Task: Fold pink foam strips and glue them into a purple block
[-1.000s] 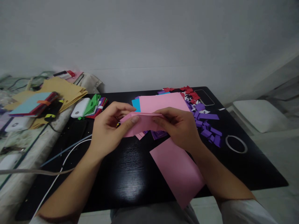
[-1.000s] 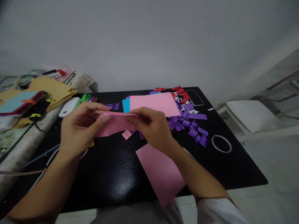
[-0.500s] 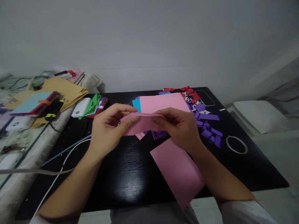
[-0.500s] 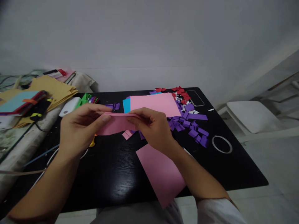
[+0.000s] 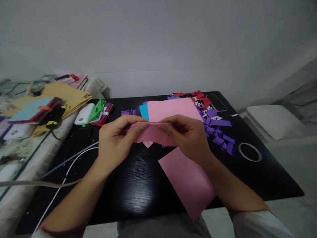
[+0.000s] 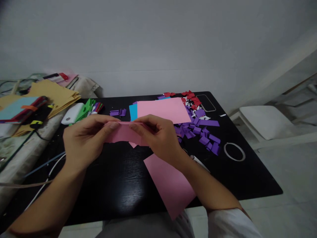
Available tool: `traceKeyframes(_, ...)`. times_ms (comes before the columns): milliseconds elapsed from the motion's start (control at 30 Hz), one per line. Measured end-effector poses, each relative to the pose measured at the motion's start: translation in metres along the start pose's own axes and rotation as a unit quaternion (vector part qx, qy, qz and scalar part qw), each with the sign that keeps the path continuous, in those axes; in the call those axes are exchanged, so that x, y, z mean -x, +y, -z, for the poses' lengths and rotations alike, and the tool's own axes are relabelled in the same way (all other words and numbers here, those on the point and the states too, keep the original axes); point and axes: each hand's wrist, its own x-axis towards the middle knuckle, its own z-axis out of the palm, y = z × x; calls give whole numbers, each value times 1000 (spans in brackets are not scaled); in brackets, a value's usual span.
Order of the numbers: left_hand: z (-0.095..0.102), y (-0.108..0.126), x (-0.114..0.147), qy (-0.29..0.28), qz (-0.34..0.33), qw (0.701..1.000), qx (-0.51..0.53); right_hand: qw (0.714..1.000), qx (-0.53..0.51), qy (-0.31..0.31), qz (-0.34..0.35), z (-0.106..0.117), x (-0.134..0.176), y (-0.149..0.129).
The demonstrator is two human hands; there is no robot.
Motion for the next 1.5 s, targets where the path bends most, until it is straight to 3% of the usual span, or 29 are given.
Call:
traceKeyframes(233, 0, 1, 0, -25, -13, 999, 26, 999, 37, 8, 22, 1, 1, -2)
traceKeyframes(467, -1, 1, -2, -84, -33, 996, 25, 999, 25, -19, 26, -1, 1, -1)
traceKeyframes(1000, -6, 3, 1, -76, -52, 995, 32, 998, 22, -41, 51, -2, 4, 0)
traceKeyframes(1267, -3, 2, 1, -46, -28, 998, 15, 999, 4, -21, 27, 4, -2, 1)
traceKeyframes(1500, -4, 2, -1, -62, -59, 996, 1, 999, 13, -7, 35, 1, 1, 2)
